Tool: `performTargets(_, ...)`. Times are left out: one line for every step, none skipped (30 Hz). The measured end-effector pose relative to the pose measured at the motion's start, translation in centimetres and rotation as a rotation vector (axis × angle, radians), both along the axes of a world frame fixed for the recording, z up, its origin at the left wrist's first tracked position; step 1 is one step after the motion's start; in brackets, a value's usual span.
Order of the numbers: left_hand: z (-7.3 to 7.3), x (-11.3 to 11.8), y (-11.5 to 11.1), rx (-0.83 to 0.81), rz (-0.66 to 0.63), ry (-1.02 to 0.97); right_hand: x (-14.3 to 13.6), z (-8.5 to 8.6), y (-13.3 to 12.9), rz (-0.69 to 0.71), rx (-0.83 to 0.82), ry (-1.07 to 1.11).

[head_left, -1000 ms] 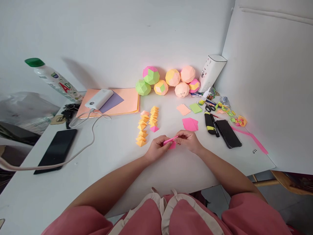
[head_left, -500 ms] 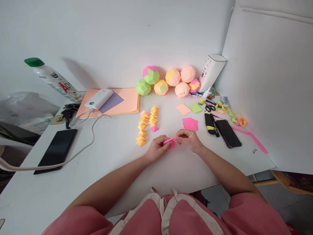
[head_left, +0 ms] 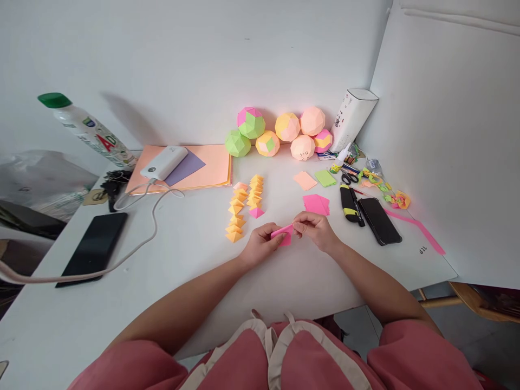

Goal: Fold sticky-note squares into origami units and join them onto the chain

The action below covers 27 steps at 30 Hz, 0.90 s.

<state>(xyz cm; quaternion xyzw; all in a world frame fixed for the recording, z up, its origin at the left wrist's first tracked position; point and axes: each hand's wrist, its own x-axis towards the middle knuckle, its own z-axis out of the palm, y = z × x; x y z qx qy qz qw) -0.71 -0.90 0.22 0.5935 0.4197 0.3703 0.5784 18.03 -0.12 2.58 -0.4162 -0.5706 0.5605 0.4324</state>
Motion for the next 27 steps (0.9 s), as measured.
performTargets(0.0,-0.01,0.01,-0.021,0.002,-0.005,0.0,-0.03,0.0,-0.001,-0.009,0.001)
performTargets(-0.01,-0.01,0.01,-0.039,0.004,-0.012,-0.02,-0.08,0.01,0.0,-0.02,0.001)
performTargets(-0.03,-0.02,0.0,-0.052,0.004,-0.017,-0.05,-0.12,0.03,0.001,-0.031,0.001)
performTargets(-0.03,-0.02,0.0,-0.059,0.004,-0.02,-0.11,-0.17,0.05,0.003,-0.042,-0.001)
performTargets(-0.03,-0.02,-0.01,-0.059,0.003,-0.02,-0.16,-0.2,0.07,0.004,-0.053,-0.007)
performTargets(-0.02,-0.01,-0.03,-0.055,0.005,-0.016,-0.22,-0.22,0.08,0.008,-0.058,-0.012)
performTargets(0.0,0.0,-0.03,-0.049,0.007,-0.011,-0.27,-0.22,0.1,0.012,-0.053,-0.017)
performTargets(0.02,0.01,-0.04,-0.042,0.007,-0.006,-0.31,-0.2,0.1,0.016,-0.041,-0.021)
performTargets(0.05,0.01,-0.04,-0.036,0.007,-0.002,-0.32,-0.17,0.09,0.019,-0.022,-0.026)
performTargets(0.07,0.02,-0.04,-0.034,0.003,0.001,-0.33,-0.12,0.06,0.02,-0.004,-0.033)
performTargets(0.09,0.02,-0.03,-0.035,-0.002,0.001,-0.32,-0.08,0.02,0.02,0.012,-0.039)
performTargets(0.11,0.01,-0.03,-0.041,-0.009,0.002,-0.32,-0.03,-0.03,0.018,0.019,-0.048)
performTargets(0.13,0.0,-0.03,-0.051,-0.014,0.002,-0.32,0.02,-0.09,0.017,0.021,-0.061)
performTargets(0.17,-0.01,-0.03,-0.066,-0.018,0.002,-0.34,0.05,-0.16,0.013,0.024,-0.078)
performTargets(0.22,-0.03,-0.04,-0.084,-0.024,0.0,-0.37,0.08,-0.23,0.006,0.032,-0.102)
performTargets(0.29,-0.04,-0.05,-0.103,-0.036,-0.003,-0.41,0.1,-0.29,-0.001,0.049,-0.132)
performTargets(0.36,-0.06,-0.05,-0.122,-0.053,-0.006,-0.47,0.11,-0.36,-0.002,0.075,-0.165)
performTargets(0.42,-0.07,-0.05,-0.138,-0.072,-0.007,-0.53,0.12,-0.41,0.005,0.106,-0.199)
performTargets(0.47,-0.07,-0.04,-0.149,-0.087,-0.01,-0.59,0.12,-0.45,0.016,0.137,-0.229)
performTargets(0.5,-0.08,-0.02,-0.157,-0.094,-0.015,-0.64,0.11,-0.48,0.03,0.155,-0.25)
performTargets(0.5,-0.07,0.01,-0.161,-0.091,-0.022,-0.67,0.09,-0.49,0.038,0.157,-0.26)
performTargets(0.48,-0.07,0.05,-0.165,-0.078,-0.033,-0.67,0.08,-0.49,0.035,0.144,-0.26)
performTargets(0.44,-0.06,0.1,-0.167,-0.059,-0.05,-0.66,0.05,-0.48,0.019,0.122,-0.254)
performTargets(0.4,-0.04,0.15,-0.17,-0.04,-0.07,-0.63,0.03,-0.47,0.0,0.095,-0.243)
performTargets(0.36,-0.03,0.2,-0.172,-0.025,-0.087,-0.58,0.01,-0.45,-0.016,0.073,-0.232)
performTargets(0.33,-0.02,0.24,-0.173,-0.014,-0.099,-0.54,-0.01,-0.43,-0.026,0.06,-0.225)
performTargets(0.32,-0.01,0.27,-0.173,-0.009,-0.107,-0.5,-0.02,-0.43,-0.028,0.056,-0.223)
